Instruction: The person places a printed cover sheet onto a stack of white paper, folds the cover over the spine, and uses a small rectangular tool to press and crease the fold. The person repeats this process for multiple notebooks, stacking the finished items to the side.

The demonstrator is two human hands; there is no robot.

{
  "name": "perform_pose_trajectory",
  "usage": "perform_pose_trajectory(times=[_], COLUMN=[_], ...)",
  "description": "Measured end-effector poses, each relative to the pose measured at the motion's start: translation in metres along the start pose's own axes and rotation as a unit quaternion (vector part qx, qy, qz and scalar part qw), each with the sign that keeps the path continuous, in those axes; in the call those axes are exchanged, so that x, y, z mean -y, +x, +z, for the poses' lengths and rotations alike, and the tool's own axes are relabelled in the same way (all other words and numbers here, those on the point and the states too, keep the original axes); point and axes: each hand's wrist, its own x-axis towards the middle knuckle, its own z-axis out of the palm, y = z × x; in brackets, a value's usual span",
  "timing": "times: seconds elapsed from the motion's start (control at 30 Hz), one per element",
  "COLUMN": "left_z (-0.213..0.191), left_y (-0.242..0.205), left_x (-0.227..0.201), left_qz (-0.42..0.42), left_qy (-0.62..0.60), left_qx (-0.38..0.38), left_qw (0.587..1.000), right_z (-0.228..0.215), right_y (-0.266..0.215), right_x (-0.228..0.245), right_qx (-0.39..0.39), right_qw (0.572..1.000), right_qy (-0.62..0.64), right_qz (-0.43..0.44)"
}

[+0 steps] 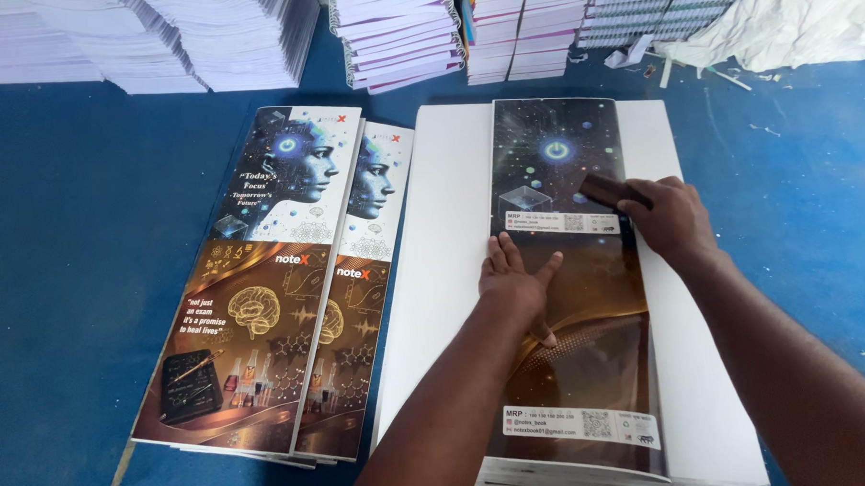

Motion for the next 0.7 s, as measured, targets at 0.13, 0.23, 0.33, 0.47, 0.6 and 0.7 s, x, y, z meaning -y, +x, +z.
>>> perform_pose_trajectory(times=[0.13, 0.23, 0.33, 0.47, 0.6, 0.7], left_z=[-0.002, -0.001, 0.0, 0.001, 0.002, 0.003], left_y=[-0.002, -0.003, -0.003, -0.002, 0.0, 0.002], left_x=[0.0, 0.0, 0.001, 0.002, 0.001, 0.002], left_qz=[-0.003, -0.002, 0.0, 0.0, -0.005, -0.005], left_qy=[0.0, 0.001, -0.001, -0.004, -0.004, -0.013], left_qx=[-0.005, -0.01, -0.018, -0.024, -0.024, -0.021], left_qw=[1.0, 1.0, 1.0, 1.0, 1.0, 1.0], right_z=[-0.001, 0.0, 0.0, -0.001, -0.004, -0.004], right_y=[-0.008, -0.013, -0.019, -0.024, -0.029, -0.033], right_x=[0.0, -0.001, -0.001, 0.001, 0.001, 0.001], right_qx=[-0.009, -0.011, -0.01, -0.009, -0.007, -0.005], right_qw=[1.0, 1.0, 1.0, 1.0, 1.0, 1.0], right_qy=[0.006, 0.011, 0.017, 0.011, 0.02, 0.021], right_qz=[-0.001, -0.001, 0.002, 0.001, -0.005, -0.003])
